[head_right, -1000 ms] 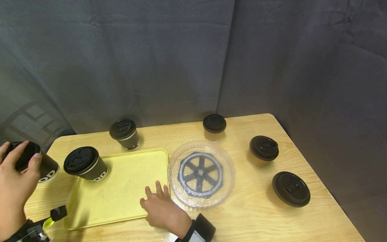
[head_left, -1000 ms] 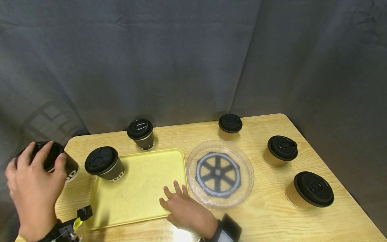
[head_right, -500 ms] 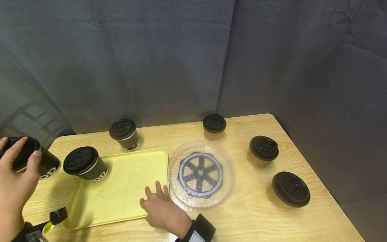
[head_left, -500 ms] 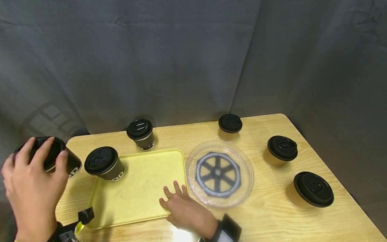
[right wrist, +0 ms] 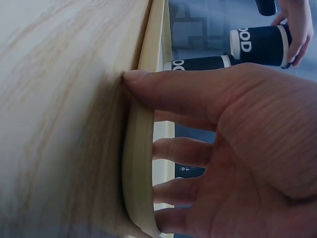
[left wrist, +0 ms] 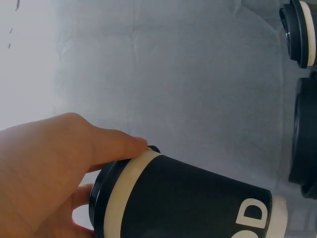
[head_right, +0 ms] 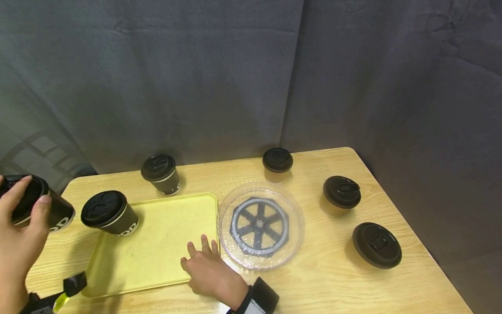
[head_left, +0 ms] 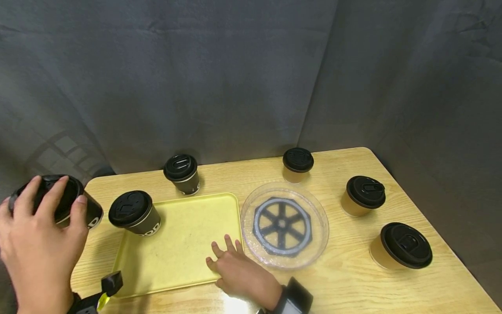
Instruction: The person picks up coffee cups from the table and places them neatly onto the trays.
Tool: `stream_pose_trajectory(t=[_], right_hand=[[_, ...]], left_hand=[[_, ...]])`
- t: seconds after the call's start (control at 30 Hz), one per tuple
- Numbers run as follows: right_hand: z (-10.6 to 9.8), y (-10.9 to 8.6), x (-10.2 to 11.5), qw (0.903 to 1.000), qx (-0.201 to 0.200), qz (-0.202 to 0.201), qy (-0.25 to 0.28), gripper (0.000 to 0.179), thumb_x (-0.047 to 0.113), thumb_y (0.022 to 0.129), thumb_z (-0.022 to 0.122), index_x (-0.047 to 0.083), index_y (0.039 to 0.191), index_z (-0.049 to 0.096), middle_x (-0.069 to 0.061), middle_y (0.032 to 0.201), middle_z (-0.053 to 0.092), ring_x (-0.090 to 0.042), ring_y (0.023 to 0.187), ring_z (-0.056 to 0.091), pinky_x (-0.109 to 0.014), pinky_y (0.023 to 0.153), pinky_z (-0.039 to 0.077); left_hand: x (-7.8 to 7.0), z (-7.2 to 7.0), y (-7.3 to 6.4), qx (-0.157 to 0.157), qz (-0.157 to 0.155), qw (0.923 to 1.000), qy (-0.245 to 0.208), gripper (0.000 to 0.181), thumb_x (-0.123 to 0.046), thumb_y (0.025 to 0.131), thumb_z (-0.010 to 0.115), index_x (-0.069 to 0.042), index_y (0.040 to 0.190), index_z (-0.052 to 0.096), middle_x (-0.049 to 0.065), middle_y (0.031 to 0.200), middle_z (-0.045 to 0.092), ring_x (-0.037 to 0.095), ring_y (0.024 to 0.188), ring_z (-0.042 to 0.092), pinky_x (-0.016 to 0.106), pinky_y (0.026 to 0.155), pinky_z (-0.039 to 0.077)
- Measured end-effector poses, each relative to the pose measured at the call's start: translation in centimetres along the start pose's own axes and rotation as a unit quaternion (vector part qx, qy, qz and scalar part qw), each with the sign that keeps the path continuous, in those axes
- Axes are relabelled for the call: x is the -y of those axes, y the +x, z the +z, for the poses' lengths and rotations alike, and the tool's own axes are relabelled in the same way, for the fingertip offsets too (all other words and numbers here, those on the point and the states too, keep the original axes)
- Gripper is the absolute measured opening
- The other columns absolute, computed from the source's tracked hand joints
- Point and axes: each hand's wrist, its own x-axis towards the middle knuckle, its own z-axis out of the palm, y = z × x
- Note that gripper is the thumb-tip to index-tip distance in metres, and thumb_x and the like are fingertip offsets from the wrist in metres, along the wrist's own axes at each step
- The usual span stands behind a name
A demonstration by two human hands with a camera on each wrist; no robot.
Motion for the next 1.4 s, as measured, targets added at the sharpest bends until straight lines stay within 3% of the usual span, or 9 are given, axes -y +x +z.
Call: stream_pose_trajectory(t=[0.3, 0.5, 0.8, 1.03, 1.27, 1.4], right_hand=[[0.0, 0.0, 0.0, 1.0000, -0.001, 0.003, 0.002, 0.054, 0.030, 0.087, 0.069, 0.027, 0.139, 0.054, -0.008, 0.155, 0.037, -0.045, 0.143, 0.031, -0.056, 0.113, 0.034], [-0.1, 0.0, 0.0, 1.0000, -0.001, 0.004, -0.002, 0.054, 0.030, 0.087, 0.069, 0.028, 0.139, 0.054, -0.007, 0.155, 0.037, -0.044, 0.143, 0.032, -0.055, 0.114, 0.035], [0.0, 0.1, 0.0, 0.9999, -0.002, 0.001, -0.011, 0.054, 0.031, 0.087, 0.069, 0.028, 0.139, 0.054, -0.007, 0.155, 0.038, -0.044, 0.142, 0.033, -0.055, 0.113, 0.036], [-0.1, 0.1, -0.1, 1.0000, 0.000, -0.002, 0.004, 0.055, 0.029, 0.087, 0.069, 0.027, 0.139, 0.053, -0.008, 0.155, 0.037, -0.045, 0.142, 0.032, -0.056, 0.113, 0.035], [0.0, 0.1, -0.1, 0.9999, 0.001, 0.000, 0.013, 0.055, 0.030, 0.086, 0.070, 0.026, 0.139, 0.054, -0.009, 0.155, 0.037, -0.046, 0.142, 0.032, -0.057, 0.113, 0.034], [0.0, 0.0, 0.0, 0.9999, 0.002, 0.001, 0.012, 0.055, 0.029, 0.086, 0.070, 0.027, 0.139, 0.054, -0.008, 0.155, 0.037, -0.045, 0.142, 0.031, -0.057, 0.113, 0.035]], left_hand=[[-1.1, -1.2, -0.1, -0.007, 0.003, 0.9997, -0.021, 0.041, -0.021, 0.095, 0.058, -0.010, 0.135, 0.058, 0.012, 0.154, 0.041, 0.041, 0.141, 0.037, 0.055, 0.118, 0.027], [-1.8, -1.8, -0.4, -0.002, -0.005, 0.9994, -0.035, 0.042, -0.022, 0.096, 0.056, -0.011, 0.137, 0.056, 0.010, 0.156, 0.037, 0.038, 0.144, 0.034, 0.054, 0.118, 0.029], [-2.7, -2.0, -0.7, -0.023, 0.083, 0.9948, -0.055, 0.051, -0.044, 0.097, 0.050, -0.008, 0.131, 0.061, 0.019, 0.146, 0.048, 0.049, 0.138, 0.036, 0.053, 0.120, 0.022], [-4.1, -2.3, -1.1, 0.015, 0.081, 0.9953, -0.050, 0.043, -0.035, 0.094, 0.059, -0.013, 0.131, 0.062, 0.014, 0.147, 0.049, 0.047, 0.139, 0.035, 0.055, 0.119, 0.026], [-4.8, -2.4, -1.6, 0.028, 0.096, 0.9914, -0.084, 0.041, -0.034, 0.092, 0.063, -0.019, 0.131, 0.063, 0.009, 0.146, 0.051, 0.047, 0.136, 0.038, 0.066, 0.109, 0.033], [-5.3, -2.4, -1.7, 0.041, 0.111, 0.9873, -0.107, 0.042, -0.031, 0.090, 0.066, -0.020, 0.130, 0.064, 0.010, 0.146, 0.051, 0.049, 0.134, 0.039, 0.064, 0.110, 0.032]])
